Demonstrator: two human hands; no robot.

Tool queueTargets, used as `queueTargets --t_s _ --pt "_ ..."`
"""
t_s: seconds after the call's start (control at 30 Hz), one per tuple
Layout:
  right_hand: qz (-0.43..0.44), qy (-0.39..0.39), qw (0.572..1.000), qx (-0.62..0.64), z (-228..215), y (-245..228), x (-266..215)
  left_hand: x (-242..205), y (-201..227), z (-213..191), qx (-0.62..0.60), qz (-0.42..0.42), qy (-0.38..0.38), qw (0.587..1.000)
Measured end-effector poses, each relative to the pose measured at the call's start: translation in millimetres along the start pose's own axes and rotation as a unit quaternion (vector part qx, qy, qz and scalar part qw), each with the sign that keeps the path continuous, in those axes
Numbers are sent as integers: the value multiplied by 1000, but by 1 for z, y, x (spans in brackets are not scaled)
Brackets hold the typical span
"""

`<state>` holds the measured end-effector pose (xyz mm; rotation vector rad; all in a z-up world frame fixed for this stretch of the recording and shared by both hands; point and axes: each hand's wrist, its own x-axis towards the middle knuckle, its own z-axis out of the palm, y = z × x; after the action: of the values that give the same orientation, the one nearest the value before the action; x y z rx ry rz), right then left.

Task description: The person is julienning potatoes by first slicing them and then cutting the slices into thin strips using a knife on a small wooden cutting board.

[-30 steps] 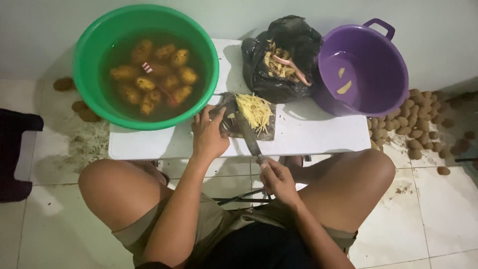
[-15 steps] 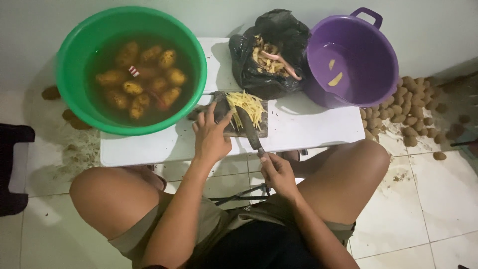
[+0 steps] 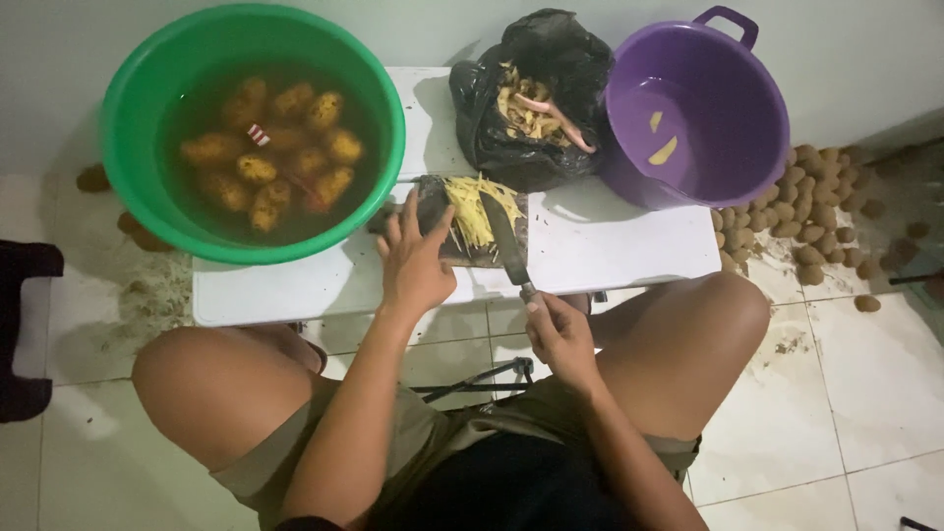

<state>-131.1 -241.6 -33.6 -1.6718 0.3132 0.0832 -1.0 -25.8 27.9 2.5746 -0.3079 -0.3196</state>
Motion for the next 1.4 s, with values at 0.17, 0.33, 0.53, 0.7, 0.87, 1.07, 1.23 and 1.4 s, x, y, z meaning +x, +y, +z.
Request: queueTargets --t_s 0.17,0.33,0.53,0.7,0.87,1.07,1.23,1.4 --pt "-24 -32 995 -89 5 -49 -12 3 -18 -12 -14 -23 34 999" --pt "-36 -80 977 -193 18 -44 -16 5 -44 5 -2 -52 46 998" --pt "2 -62 975 -213 18 -45 -14 1 -35 -2 -18 -27 51 998" --pt "-5 -13 964 -266 5 -28 -3 -2 -31 -4 -35 -14 75 996" --pt "-30 12 975 -222 -7 -59 -4 1 -29 8 -29 53 132 989" --pt "-115 34 944 -307 -55 -109 32 17 0 13 35 151 93 984" --pt "-236 0 917 -321 -68 -142 94 25 7 16 86 102 9 991" --pt "-312 -63 906 -278 -61 -158 130 21 -3 18 46 92 63 993"
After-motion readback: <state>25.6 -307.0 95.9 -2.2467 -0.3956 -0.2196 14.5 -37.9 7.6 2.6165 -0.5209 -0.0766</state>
